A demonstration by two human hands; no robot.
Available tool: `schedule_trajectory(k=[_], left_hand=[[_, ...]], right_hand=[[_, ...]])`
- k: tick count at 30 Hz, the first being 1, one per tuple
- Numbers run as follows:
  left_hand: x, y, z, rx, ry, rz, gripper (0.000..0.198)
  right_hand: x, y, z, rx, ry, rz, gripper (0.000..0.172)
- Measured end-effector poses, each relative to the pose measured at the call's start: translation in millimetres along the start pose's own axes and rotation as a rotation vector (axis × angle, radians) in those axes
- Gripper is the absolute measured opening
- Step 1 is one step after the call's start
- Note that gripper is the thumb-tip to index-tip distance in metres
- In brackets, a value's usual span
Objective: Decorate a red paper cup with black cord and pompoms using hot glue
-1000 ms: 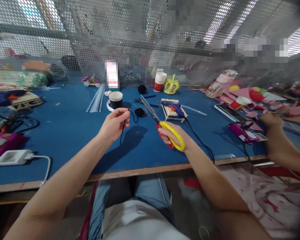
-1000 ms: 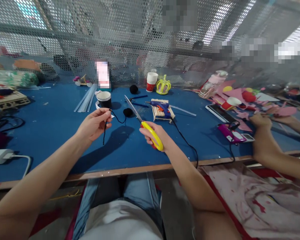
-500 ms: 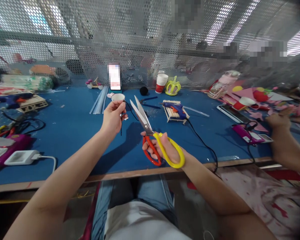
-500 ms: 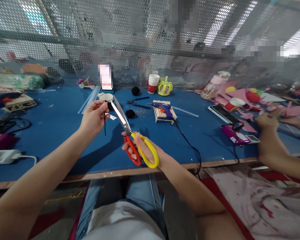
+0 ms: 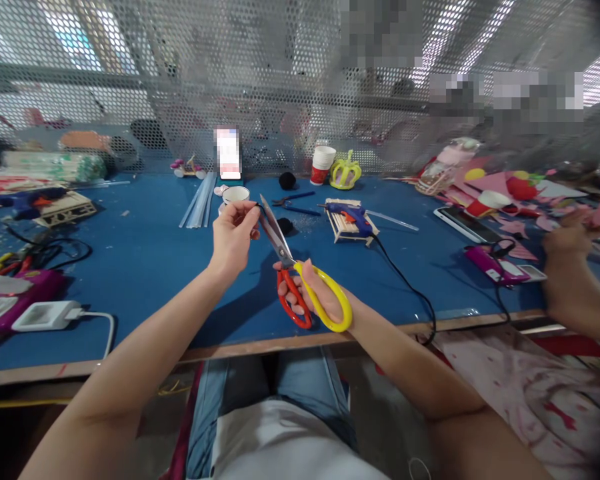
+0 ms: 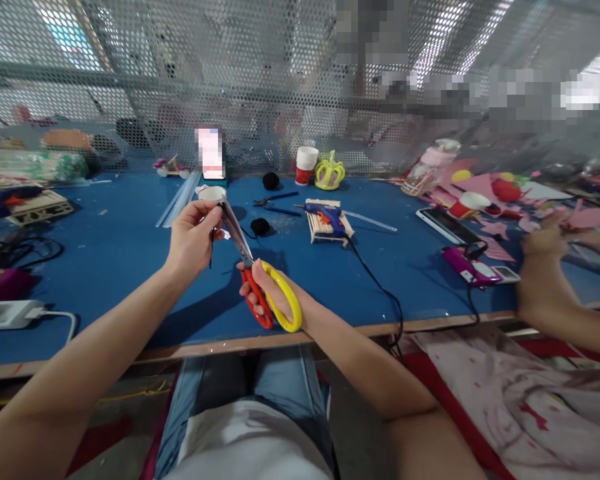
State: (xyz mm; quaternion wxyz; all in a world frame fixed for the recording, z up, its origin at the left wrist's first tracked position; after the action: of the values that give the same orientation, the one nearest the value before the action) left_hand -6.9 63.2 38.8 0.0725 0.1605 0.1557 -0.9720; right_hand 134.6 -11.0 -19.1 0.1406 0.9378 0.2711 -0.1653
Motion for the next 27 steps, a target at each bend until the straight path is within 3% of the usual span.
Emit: schedule_trajectory(k=[4, 10, 27], left_hand=[[-3.5, 5.1, -2.6, -0.013, 0.014, -0.017, 0.005], [-7.0, 12.0, -8.1, -0.033, 0.027, -0.05, 0.007], [-4.5, 15.7, -11.1, -0.019, 0.049, -0.004, 0.007]], right_hand=[[-3.3, -2.0, -4.2, 0.037, 0.01, 0.072, 0.072], [-5.4, -6.4, -3.2, 0.064, 0.0, 0.06, 0.06], [-6.4, -9.2, -4.7, 0.08, 0.076, 0.105, 0.057]])
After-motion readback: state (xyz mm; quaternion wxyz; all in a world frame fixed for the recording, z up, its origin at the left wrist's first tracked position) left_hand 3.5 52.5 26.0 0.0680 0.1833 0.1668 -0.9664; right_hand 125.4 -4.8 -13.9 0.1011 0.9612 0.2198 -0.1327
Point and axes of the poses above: each hand's wrist, its own y-axis away from the middle knuckle, its own x-axis out of the back of the hand, z = x × y, the point moved 6 cm from there along -y, towards the middle knuckle, and after that the axes turned 3 degrees about -z, right-handed, at the moved point
